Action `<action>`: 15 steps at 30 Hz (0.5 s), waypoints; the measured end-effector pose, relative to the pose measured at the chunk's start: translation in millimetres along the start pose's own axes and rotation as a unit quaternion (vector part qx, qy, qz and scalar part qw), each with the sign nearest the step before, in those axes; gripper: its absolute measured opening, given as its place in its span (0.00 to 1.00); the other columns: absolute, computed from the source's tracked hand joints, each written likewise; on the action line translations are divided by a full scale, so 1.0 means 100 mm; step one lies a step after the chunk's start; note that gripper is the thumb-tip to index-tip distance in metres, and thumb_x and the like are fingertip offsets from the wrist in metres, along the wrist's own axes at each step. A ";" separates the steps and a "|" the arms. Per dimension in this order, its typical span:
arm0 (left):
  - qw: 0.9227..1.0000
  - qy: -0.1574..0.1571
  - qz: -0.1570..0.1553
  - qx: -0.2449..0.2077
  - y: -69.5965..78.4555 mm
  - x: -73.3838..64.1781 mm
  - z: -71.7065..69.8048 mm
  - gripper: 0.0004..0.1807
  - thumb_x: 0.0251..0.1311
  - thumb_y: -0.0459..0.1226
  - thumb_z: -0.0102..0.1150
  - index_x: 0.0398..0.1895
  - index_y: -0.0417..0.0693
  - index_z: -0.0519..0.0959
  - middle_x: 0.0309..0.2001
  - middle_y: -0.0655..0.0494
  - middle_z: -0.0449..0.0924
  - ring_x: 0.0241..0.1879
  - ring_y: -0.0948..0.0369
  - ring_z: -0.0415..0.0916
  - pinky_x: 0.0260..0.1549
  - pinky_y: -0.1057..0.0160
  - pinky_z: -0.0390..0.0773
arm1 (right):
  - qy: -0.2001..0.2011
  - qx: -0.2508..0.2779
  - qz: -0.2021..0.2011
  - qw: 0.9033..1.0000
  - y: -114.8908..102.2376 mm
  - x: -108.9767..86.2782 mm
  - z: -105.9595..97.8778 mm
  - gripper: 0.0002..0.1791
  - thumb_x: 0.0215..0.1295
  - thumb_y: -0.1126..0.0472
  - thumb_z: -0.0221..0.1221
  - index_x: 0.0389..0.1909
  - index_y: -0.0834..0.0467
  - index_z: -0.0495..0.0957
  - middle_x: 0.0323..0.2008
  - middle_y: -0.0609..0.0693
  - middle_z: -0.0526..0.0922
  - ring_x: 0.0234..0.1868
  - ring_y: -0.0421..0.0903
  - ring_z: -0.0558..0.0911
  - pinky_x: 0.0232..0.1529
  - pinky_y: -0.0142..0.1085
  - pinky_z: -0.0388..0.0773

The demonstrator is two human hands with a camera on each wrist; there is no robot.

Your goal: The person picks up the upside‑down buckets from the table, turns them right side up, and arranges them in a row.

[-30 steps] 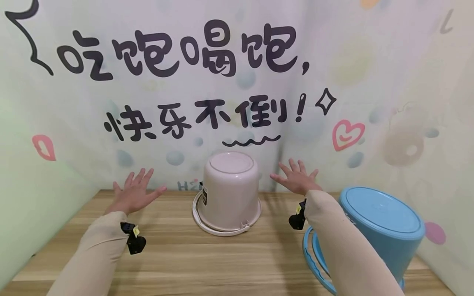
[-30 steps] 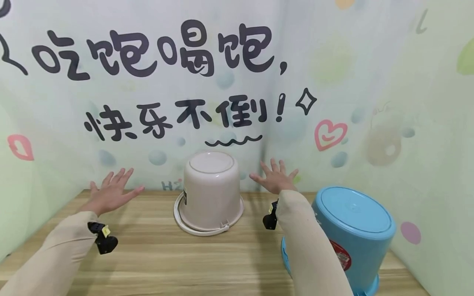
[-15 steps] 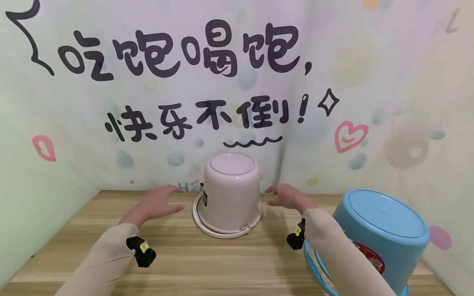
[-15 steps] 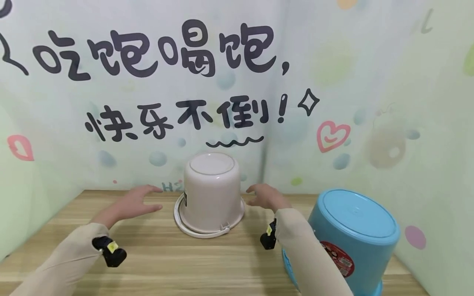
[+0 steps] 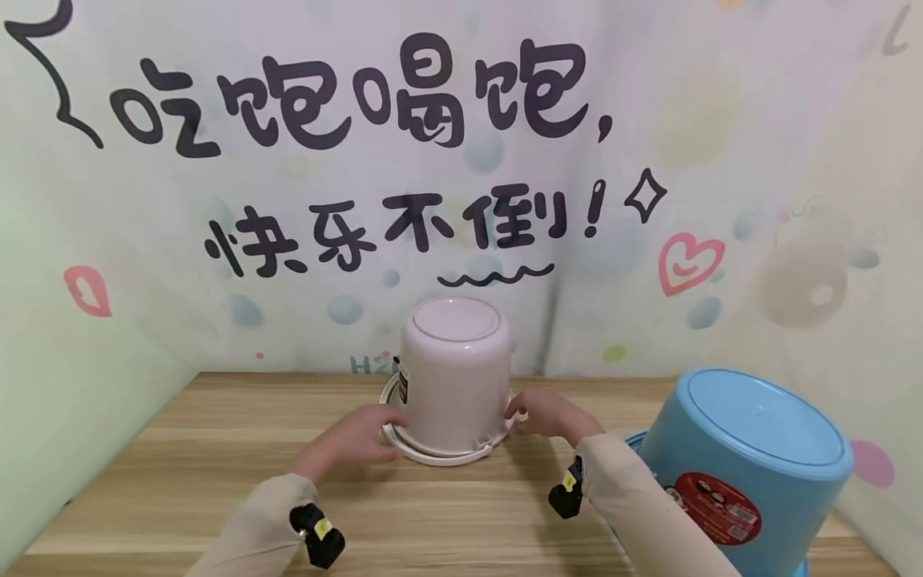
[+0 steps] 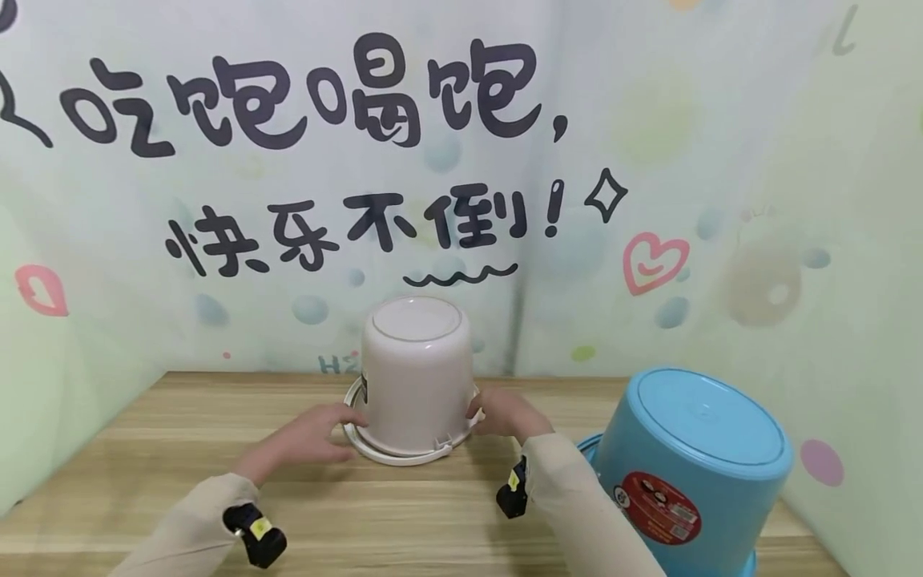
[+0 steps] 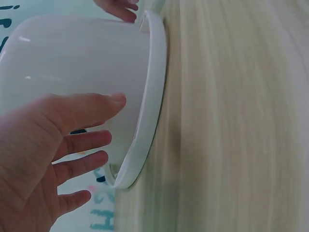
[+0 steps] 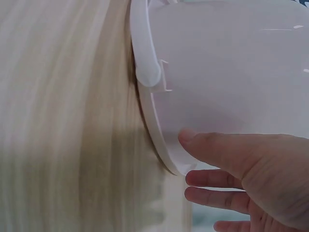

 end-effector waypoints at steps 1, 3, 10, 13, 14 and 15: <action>1.000 -0.002 0.000 -0.002 0.02 0.01 0.02 0.22 0.44 0.38 0.66 0.44 0.35 0.77 0.44 0.44 0.77 0.46 0.47 0.73 0.47 0.50 0.70 | 0.000 0.004 -0.001 1.000 0.00 0.01 0.01 0.10 0.52 0.68 0.63 0.38 0.64 0.81 0.38 0.55 0.81 0.43 0.56 0.77 0.44 0.45 0.72; 1.000 -0.006 -0.001 -0.006 0.06 0.03 0.07 0.22 0.44 0.38 0.67 0.43 0.36 0.77 0.44 0.44 0.77 0.47 0.46 0.73 0.48 0.49 0.70 | 0.003 0.006 -0.012 1.000 -0.01 0.02 0.04 0.09 0.51 0.70 0.63 0.35 0.63 0.82 0.35 0.53 0.82 0.41 0.55 0.78 0.43 0.44 0.73; 0.999 -0.019 -0.022 -0.027 0.13 0.09 0.22 0.16 0.42 0.33 0.66 0.37 0.37 0.78 0.39 0.50 0.76 0.42 0.50 0.73 0.44 0.51 0.71 | 0.013 0.027 -0.020 0.999 0.02 0.04 0.18 0.05 0.48 0.73 0.62 0.27 0.62 0.82 0.27 0.50 0.82 0.32 0.49 0.78 0.36 0.36 0.74; 1.000 -0.020 -0.015 -0.019 0.13 0.10 0.27 0.12 0.44 0.31 0.65 0.35 0.38 0.79 0.36 0.52 0.74 0.39 0.51 0.73 0.42 0.53 0.71 | 0.028 0.027 -0.017 0.999 0.03 0.05 0.22 0.05 0.48 0.72 0.64 0.26 0.60 0.81 0.26 0.49 0.81 0.31 0.47 0.77 0.36 0.36 0.74; 1.000 -0.019 -0.012 -0.017 0.13 0.11 0.29 0.11 0.44 0.30 0.66 0.34 0.38 0.79 0.36 0.52 0.74 0.39 0.52 0.73 0.42 0.54 0.71 | 0.034 0.029 -0.016 0.999 0.04 0.05 0.23 0.05 0.47 0.72 0.65 0.25 0.60 0.81 0.26 0.49 0.81 0.31 0.46 0.77 0.35 0.36 0.74; 1.000 -0.017 -0.011 -0.016 0.13 0.11 0.30 0.10 0.45 0.30 0.66 0.33 0.38 0.79 0.36 0.52 0.74 0.38 0.52 0.73 0.41 0.55 0.72 | 0.037 0.031 -0.014 0.999 0.04 0.05 0.24 0.04 0.48 0.71 0.65 0.25 0.60 0.81 0.26 0.49 0.81 0.31 0.46 0.77 0.35 0.36 0.74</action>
Point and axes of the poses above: each hand's wrist, its own x-axis towards the middle knuckle, its own z-axis out of the palm, y = z × x, the point moved 4 cm from there along x, towards the middle knuckle
